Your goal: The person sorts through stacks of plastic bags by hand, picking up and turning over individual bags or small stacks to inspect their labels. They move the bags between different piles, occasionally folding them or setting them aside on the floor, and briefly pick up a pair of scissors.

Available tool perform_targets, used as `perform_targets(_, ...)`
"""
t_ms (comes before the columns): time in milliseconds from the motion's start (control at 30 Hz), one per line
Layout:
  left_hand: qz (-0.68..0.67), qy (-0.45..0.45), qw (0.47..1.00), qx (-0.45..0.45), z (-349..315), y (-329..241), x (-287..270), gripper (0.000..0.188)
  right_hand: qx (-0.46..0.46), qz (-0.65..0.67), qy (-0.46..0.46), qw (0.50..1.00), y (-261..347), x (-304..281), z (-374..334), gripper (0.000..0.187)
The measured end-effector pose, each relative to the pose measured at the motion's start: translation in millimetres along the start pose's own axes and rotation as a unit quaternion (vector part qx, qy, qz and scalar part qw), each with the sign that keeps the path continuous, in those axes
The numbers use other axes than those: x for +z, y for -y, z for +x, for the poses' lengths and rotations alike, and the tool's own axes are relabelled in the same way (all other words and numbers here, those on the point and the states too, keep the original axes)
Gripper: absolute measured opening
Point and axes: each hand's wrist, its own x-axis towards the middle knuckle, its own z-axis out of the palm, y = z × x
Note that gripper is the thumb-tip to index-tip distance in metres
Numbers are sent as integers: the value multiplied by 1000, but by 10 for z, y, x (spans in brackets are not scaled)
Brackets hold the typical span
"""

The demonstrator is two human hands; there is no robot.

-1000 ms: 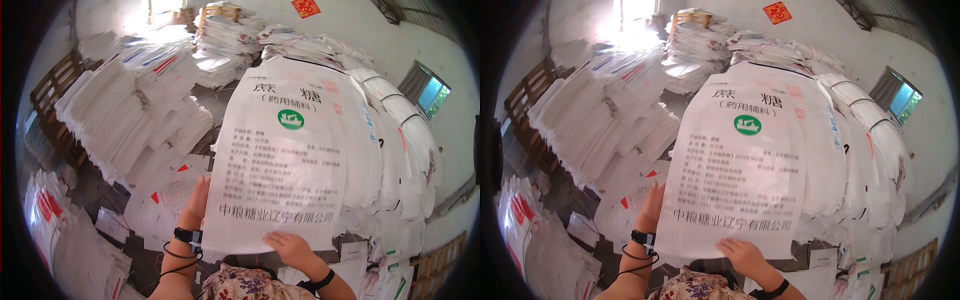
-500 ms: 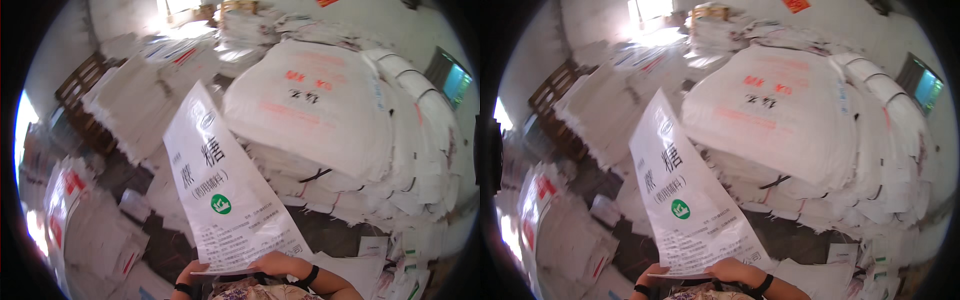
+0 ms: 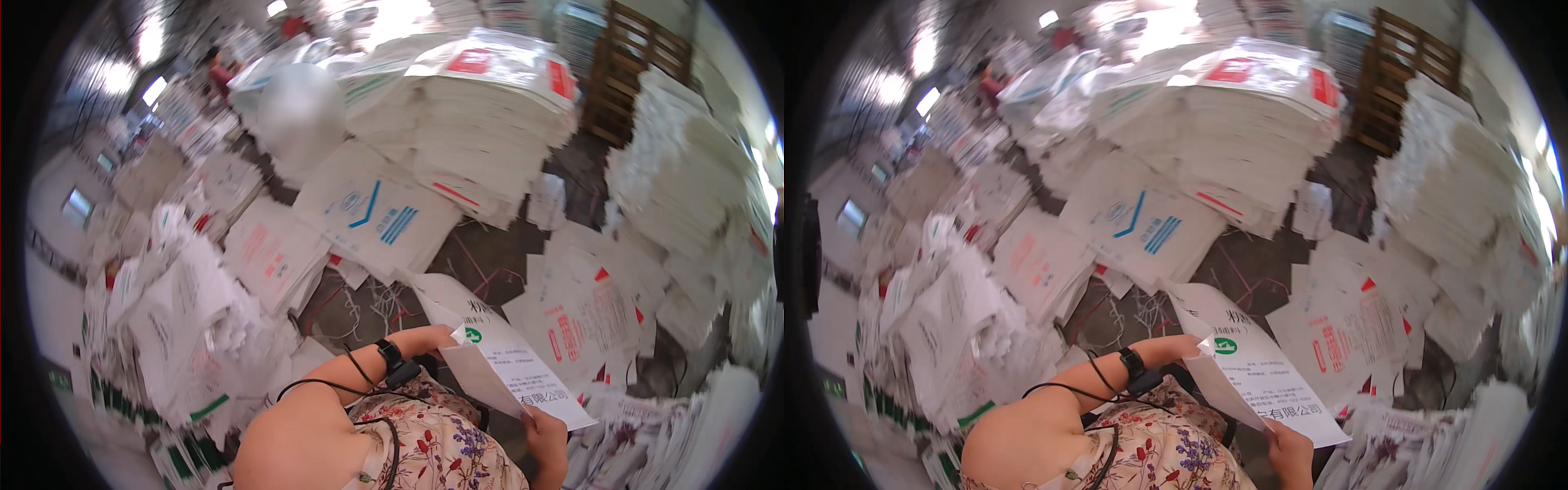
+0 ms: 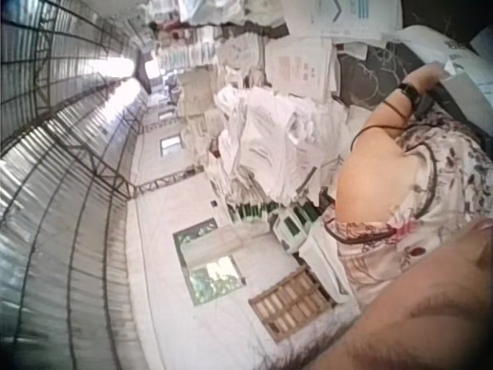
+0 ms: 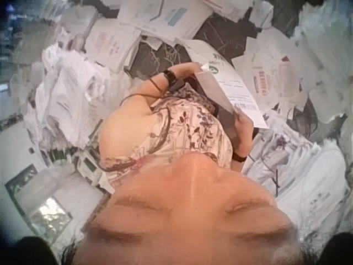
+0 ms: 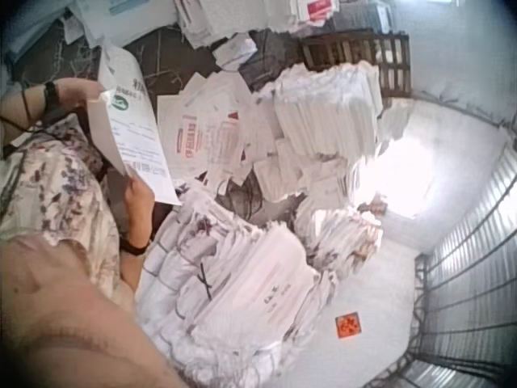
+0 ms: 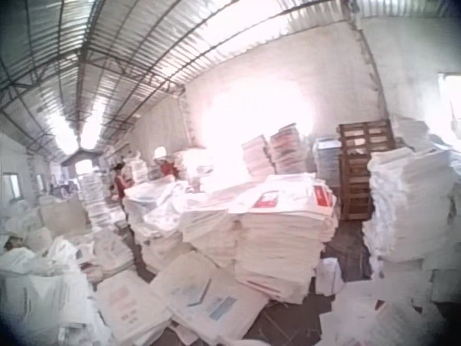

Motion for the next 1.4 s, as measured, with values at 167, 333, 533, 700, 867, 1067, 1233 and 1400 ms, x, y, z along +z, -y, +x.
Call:
perform_targets(167, -204, -71, 976, 6, -267, 474, -433, 35, -40, -33, 82, 995, 391, 132, 628, 23)
perform_targets(333, -369, -104, 923, 36, -434, 930, -876, 28, -120, -64, 165, 977, 812, 407, 1388, 23)
perform_targets(533, -389, -205, 897, 55, -775, 841, -1824, 28, -224, -123, 179, 950, 1557, 751, 2417, 33)
perform_targets(700, -454, -284, 816, 215, -1035, 872, -2227, 30, -295, -120, 228, 920, 2070, 903, 2941, 31)
perform_targets(867, -434, -401, 773, 233, -1337, 806, -2607, 30, -379, -126, 250, 882, 2395, 1196, 3603, 25)
perform_targets(1067, -471, -483, 704, 221, -1657, 882, -2901, 34, -494, -164, 232, 822, 2851, 1632, 4521, 20)
perform_targets(1233, -519, -516, 641, 232, -1748, 932, -2870, 42, -573, -209, 220, 761, 3323, 1818, 5031, 19)
perform_targets(1400, -563, -545, 565, 259, -2185, 704, -3361, 36, -636, -186, 173, 729, 4264, 2254, 5518, 18)
